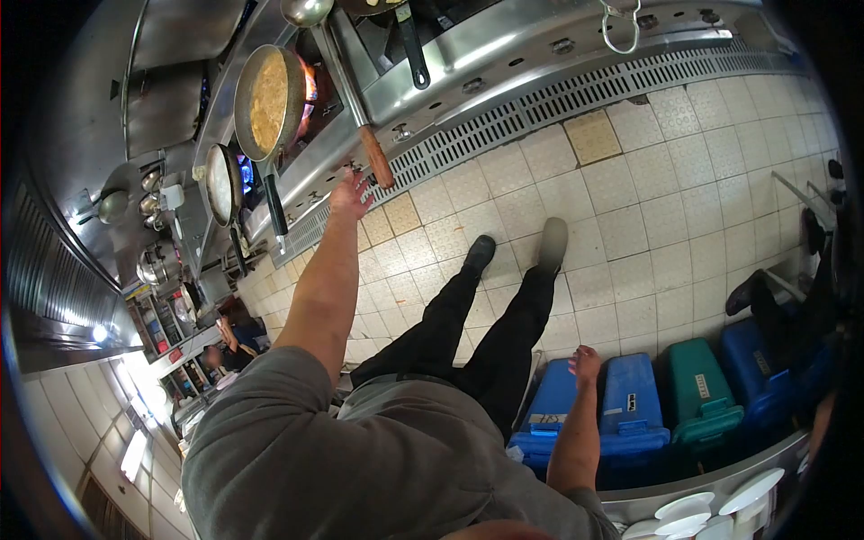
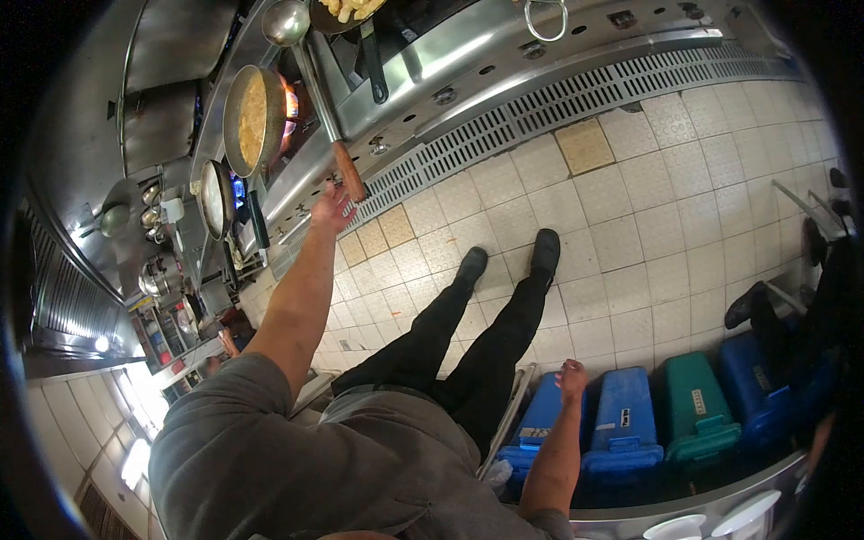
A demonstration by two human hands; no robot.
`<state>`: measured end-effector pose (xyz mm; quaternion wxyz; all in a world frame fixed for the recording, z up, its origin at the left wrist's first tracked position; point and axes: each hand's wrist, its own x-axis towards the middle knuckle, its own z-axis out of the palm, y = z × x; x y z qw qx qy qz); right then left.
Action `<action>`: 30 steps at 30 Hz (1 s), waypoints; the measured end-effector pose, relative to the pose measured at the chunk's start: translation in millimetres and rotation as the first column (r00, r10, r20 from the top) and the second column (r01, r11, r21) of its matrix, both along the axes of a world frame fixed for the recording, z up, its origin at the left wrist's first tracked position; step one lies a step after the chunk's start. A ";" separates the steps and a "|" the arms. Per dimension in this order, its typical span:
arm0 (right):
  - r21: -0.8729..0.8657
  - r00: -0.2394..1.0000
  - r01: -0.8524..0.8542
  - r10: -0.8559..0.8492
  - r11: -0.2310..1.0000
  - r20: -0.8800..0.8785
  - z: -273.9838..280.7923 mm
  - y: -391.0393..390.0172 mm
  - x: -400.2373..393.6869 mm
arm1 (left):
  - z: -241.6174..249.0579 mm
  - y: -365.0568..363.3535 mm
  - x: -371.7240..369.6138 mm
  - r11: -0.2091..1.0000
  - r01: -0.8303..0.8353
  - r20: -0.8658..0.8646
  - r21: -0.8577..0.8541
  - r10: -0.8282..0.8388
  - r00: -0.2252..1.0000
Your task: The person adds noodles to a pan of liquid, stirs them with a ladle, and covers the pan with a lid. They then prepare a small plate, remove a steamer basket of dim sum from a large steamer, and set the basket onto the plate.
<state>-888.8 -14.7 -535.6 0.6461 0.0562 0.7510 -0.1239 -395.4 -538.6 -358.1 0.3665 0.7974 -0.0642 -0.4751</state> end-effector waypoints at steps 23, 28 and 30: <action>-0.025 0.999 0.052 -0.052 0.998 -0.008 2.1 -12.9 -1.5 | -1.3 -3.1 11.1 0.999 0.029 0.099 0.045 -0.034 0.995; -0.017 0.999 0.041 -0.041 0.999 -0.017 2.9 -18.5 2.0 | -7.5 -5.3 20.6 0.999 0.025 0.159 0.032 -0.030 0.987; -0.005 0.999 0.037 -0.037 0.999 -0.012 3.8 -20.4 3.0 | -5.1 -4.0 17.4 0.999 0.035 0.175 0.020 -0.037 0.984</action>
